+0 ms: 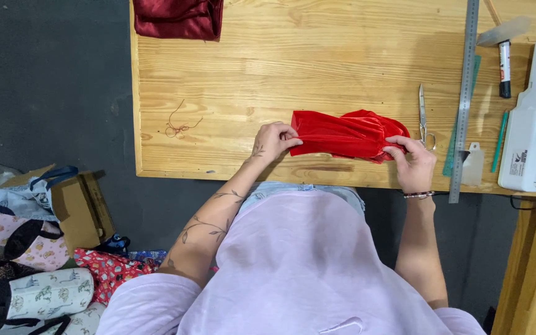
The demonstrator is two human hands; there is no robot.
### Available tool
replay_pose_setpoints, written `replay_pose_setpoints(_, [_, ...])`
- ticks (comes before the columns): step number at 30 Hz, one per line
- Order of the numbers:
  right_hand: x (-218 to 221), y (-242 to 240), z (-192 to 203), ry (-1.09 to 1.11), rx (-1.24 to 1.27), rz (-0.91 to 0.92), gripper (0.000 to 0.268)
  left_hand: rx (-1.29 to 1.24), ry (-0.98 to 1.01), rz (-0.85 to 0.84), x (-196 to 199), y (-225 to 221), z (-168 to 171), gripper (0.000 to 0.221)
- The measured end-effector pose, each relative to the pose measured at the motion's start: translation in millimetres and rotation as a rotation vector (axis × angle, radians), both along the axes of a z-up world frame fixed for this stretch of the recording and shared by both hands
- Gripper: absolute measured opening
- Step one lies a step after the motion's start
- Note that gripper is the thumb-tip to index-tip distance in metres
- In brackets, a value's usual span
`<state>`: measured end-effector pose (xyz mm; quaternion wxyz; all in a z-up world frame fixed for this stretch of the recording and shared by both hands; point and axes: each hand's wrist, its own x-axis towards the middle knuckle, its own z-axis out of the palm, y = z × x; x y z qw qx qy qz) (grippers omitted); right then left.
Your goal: Measuring and marking a red velvet garment on a wooden work table using a ruler to ensure correct dimensions.
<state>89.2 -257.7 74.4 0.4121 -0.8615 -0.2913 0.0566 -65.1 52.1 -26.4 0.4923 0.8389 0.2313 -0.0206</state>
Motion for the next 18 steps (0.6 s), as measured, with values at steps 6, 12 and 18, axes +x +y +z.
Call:
replay_pose_setpoints(6, [-3, 3, 0, -0.001, -0.019, 0.003, 0.017, -0.020, -0.089, 0.076, 1, 0, -17, 0.017])
replay_pose_setpoints(12, [1, 1, -2, -0.012, -0.031, -0.002, 0.017, -0.024, -0.102, 0.066, 23, 0, -33, 0.015])
replay_pose_setpoints(18, [1, 0, -2, -0.011, -0.049, -0.024, 0.019, 0.112, -0.039, 0.009, 36, -5, -19, 0.018])
